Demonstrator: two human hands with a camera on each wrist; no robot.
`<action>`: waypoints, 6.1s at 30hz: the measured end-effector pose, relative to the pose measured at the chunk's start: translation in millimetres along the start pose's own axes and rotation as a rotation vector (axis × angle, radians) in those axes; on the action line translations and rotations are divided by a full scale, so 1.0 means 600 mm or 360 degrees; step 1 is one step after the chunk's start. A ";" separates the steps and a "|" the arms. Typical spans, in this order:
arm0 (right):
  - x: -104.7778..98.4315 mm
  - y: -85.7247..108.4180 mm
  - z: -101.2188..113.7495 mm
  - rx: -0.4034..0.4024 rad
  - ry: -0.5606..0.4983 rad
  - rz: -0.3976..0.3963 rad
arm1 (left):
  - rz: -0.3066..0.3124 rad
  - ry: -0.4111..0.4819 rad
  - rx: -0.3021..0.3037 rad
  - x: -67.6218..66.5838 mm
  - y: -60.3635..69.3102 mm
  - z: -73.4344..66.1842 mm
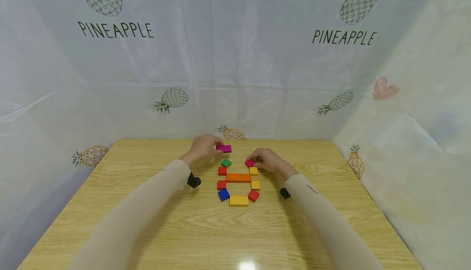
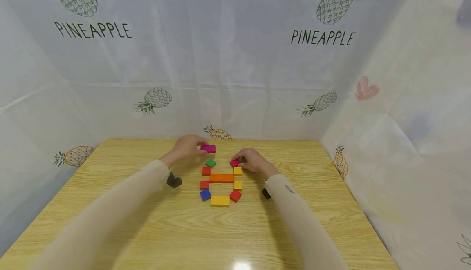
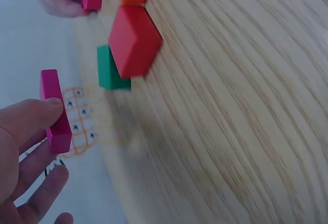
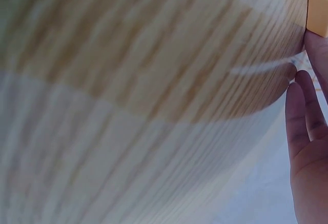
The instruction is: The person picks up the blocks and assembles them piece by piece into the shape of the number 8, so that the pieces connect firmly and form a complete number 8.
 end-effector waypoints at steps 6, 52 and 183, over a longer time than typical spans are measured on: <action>0.000 -0.001 -0.002 0.0002 0.0012 -0.0012 | 0.0068 0.0046 0.0001 0.011 -0.015 -0.027; -0.004 0.002 0.008 -0.0008 0.0017 -0.0044 | 0.0311 0.0160 -0.0031 0.092 -0.051 -0.061; -0.004 0.002 -0.001 0.0023 -0.0084 -0.0006 | 0.0443 0.0479 -0.0116 0.112 -0.052 -0.041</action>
Point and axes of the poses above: each hand's wrist, its own y-axis away from the middle knuckle, its own x-axis out of the palm, z = x × y, the point moved 9 cm from there along -y, towards the middle knuckle, and after that the axes turned 8 degrees about -y, right-handed, at the moved point
